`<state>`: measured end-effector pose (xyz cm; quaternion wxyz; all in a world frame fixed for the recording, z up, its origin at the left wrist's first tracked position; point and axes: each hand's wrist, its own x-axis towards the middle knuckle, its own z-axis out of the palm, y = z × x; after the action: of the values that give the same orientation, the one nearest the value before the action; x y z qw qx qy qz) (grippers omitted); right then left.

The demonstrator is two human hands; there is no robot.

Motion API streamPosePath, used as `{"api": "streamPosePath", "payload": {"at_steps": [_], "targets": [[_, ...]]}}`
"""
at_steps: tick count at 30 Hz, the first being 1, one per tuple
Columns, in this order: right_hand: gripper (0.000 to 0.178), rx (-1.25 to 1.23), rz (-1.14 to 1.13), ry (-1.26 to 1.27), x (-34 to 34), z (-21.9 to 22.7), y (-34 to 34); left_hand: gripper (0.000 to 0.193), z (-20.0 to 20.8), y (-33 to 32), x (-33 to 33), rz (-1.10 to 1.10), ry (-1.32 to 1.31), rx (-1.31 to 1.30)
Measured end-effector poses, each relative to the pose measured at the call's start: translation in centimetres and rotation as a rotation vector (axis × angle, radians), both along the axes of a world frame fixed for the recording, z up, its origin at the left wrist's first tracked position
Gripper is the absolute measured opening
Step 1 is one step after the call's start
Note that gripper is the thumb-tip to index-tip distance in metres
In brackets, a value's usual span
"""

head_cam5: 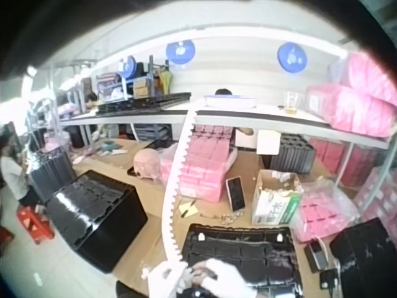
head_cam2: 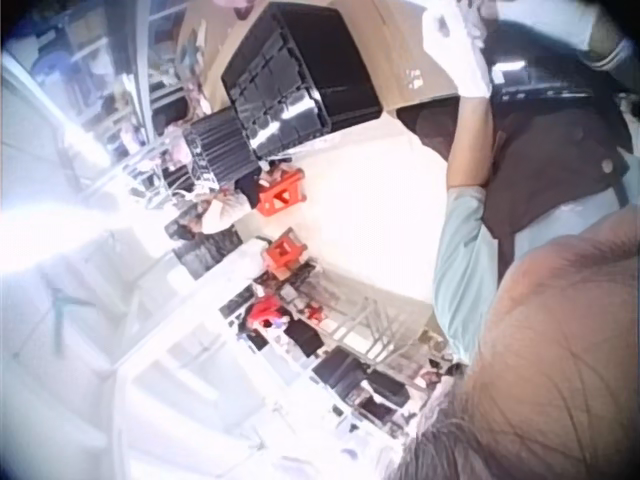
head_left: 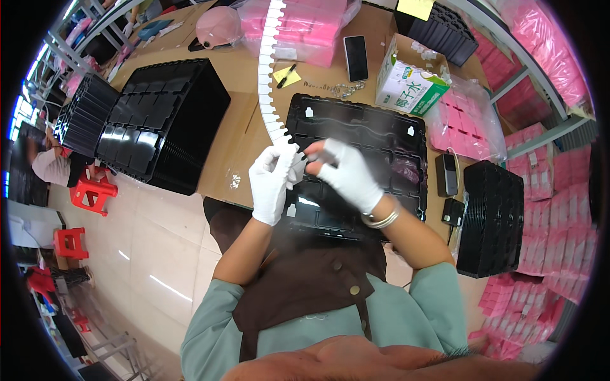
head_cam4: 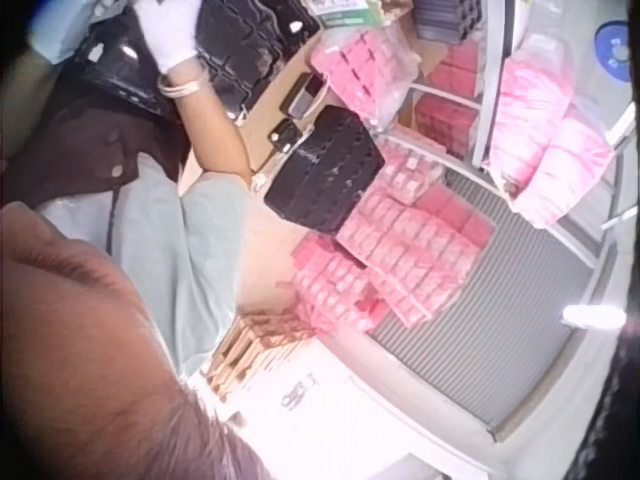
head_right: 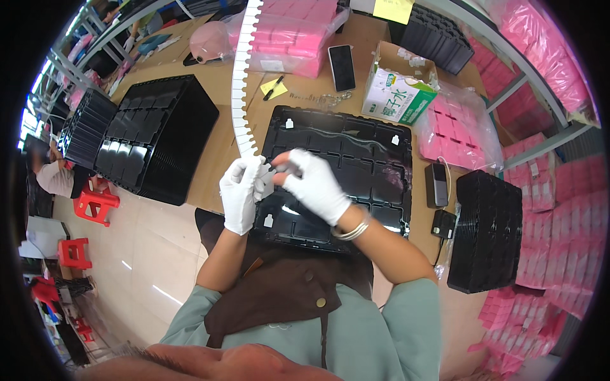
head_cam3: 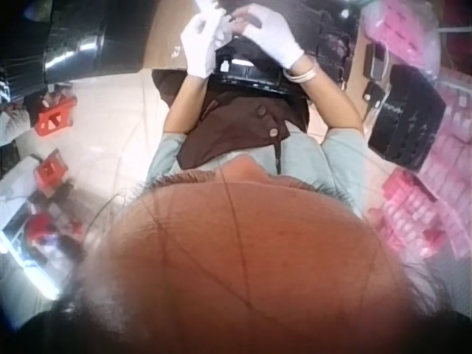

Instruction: The person assembles small metal components into plastic trays by hand, then applies pink foam padding to secure them.

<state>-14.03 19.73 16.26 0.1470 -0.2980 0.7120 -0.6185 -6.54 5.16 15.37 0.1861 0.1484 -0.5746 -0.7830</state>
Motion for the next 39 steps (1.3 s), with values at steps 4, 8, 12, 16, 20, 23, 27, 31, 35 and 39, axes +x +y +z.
{"api": "streamPosePath", "payload": {"at_steps": [4,8,12,16,20,23,27,31,35,39], "targets": [[0.012,-0.027,-0.081,-0.065,2.1,-0.3,-1.6,0.016,0.6,0.2,0.7,0.051,-0.008,-0.066],[0.010,-0.070,-0.117,-0.190,2.2,-1.7,-1.9,0.015,0.4,0.0,1.0,0.065,-0.006,-0.035],[0.011,-0.074,-0.136,-0.097,3.1,-0.8,-2.0,0.014,0.4,0.2,1.3,0.094,-0.004,-0.082],[0.011,-0.136,-0.211,-0.049,3.3,-1.8,-2.1,0.014,0.3,0.5,1.3,0.075,0.016,-0.094],[0.014,-0.124,-0.308,0.418,3.1,-2.0,-1.5,0.013,-0.8,-0.5,0.2,-0.149,-0.117,0.466],[0.016,-0.157,-0.202,0.412,3.5,0.1,0.6,0.013,-1.5,-1.9,-0.5,-0.293,-0.011,0.730],[0.015,0.145,-0.341,0.317,1.7,2.2,10.7,0.019,0.1,-3.8,1.1,0.024,0.034,0.528],[0.012,0.785,-0.298,0.369,2.8,0.5,19.5,0.021,-2.1,-6.1,1.3,0.003,0.153,0.422],[0.011,0.974,-0.323,0.413,4.5,-3.9,20.1,0.023,-1.4,-4.1,0.7,0.023,0.115,0.358],[0.010,1.069,-0.342,0.343,4.9,-3.8,19.3,0.024,-1.3,-3.0,0.7,0.039,0.042,0.279]]}}
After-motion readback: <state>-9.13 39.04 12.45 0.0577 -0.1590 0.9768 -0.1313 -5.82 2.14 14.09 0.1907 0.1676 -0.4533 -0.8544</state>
